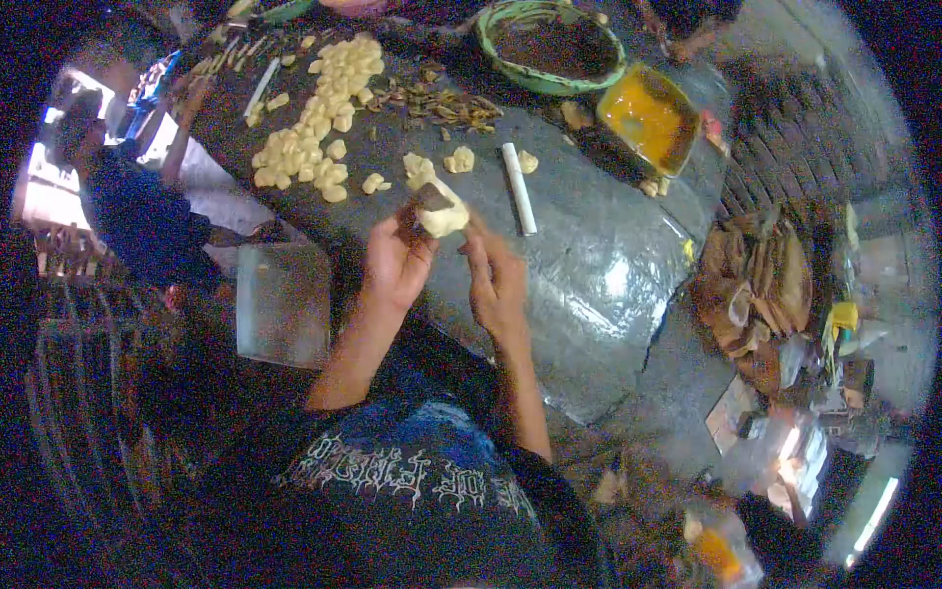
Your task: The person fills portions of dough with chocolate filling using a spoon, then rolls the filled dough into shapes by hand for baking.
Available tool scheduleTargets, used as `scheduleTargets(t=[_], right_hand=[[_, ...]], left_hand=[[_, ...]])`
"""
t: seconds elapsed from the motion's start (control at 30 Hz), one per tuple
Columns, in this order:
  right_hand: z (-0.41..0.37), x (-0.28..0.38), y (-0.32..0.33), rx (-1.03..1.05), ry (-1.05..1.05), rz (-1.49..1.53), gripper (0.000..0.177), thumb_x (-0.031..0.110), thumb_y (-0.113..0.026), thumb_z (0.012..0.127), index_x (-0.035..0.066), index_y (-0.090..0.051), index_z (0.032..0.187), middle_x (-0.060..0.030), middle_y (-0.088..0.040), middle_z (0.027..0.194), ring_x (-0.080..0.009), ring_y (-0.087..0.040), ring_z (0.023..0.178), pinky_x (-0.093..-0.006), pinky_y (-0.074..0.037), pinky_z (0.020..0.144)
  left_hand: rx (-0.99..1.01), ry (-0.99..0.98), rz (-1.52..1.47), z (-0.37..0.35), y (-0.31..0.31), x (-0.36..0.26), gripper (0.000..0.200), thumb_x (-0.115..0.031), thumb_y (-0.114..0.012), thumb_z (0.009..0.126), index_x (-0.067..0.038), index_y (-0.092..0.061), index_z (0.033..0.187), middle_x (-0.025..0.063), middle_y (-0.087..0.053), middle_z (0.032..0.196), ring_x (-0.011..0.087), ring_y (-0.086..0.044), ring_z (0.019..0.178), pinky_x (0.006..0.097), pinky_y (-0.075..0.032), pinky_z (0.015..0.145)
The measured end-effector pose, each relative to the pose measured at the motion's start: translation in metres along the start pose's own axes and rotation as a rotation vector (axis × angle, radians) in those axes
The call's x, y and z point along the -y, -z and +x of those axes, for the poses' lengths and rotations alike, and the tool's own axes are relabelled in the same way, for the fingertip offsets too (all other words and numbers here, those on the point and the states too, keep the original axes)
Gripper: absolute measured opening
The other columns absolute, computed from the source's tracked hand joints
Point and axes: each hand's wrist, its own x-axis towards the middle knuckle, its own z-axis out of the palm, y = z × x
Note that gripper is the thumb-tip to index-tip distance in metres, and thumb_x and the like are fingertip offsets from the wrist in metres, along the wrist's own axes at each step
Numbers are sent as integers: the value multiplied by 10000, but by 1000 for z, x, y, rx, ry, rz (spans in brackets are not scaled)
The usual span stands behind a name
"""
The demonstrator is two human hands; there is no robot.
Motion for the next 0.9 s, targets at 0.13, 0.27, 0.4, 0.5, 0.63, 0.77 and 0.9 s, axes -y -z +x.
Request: scheduleTargets(t=[0.13, 0.27, 0.4, 0.5, 0.63, 0.77, 0.9], right_hand=[[26, 13, -20, 21, -5, 94, 420, 322, -459, 1061, 17, -693, 1229, -129, -719, 1084, -182, -634, 814, -338, -496, 780], [63, -26, -35, 72, -112, 41, 439, 346, -459, 1064, 17, -706, 1217, -119, -732, 1114, -147, -619, 798, -319, -491, 773], [129, -53, -50, -5, -202, -16, 342, 277, -552, 1041, 12, -707, 1189, -128, -751, 1001, -155, -669, 852, -302, -519, 781], [188, -85, -63, -26, -204, -69, 324, 260, -578, 1027, 3, -704, 1178, -140, -751, 1007, -157, -678, 845, -306, -528, 764], [251, -121, -85, 37, -115, -316, 247, 178, -633, 983, 13, -708, 1151, -123, -748, 961, -159, -662, 750, -313, -527, 659], [284, -146, -108, 92, 3, -479, 227, 93, -679, 917, 38, -709, 1135, -157, -735, 990, -239, -697, 777, -351, -550, 706], [291, -155, -128, 171, 54, -541, 225, 80, -687, 892, 49, -709, 1114, -169, -716, 1019, -324, -700, 849, -400, -560, 762]], left_hand=[[41, -99, -140, 15, 18, -32, 308, -65, -483, 1031, 32, -548, 1316, 166, -645, 1266, 231, -677, 1101, 328, -617, 908], [-41, -165, -115, 38, 14, -72, 288, -102, -558, 1016, 13, -576, 1280, 142, -652, 1264, 218, -686, 1076, 316, -625, 886], [-34, -101, -219, 76, 41, -120, 324, -139, -535, 1031, 15, -540, 1316, 163, -603, 1327, 274, -619, 1189, 372, -564, 1005], [-51, -86, -154, 107, 45, -145, 354, -173, -508, 1050, -1, -516, 1359, 157, -574, 1372, 288, -590, 1235, 391, -550, 1036], [-138, -72, -24, 141, 63, -181, 403, -209, -553, 1033, -25, -493, 1387, 139, -571, 1388, 268, -593, 1240, 386, -559, 1026], [-219, -58, 16, 164, 67, -216, 433, -233, -569, 1026, -37, -475, 1401, 132, -572, 1393, 252, -606, 1229, 390, -579, 1004], [-177, -92, 158, 182, 80, -254, 419, -251, -515, 1052, -38, -467, 1410, 126, -571, 1396, 253, -615, 1218, 366, -606, 949]])
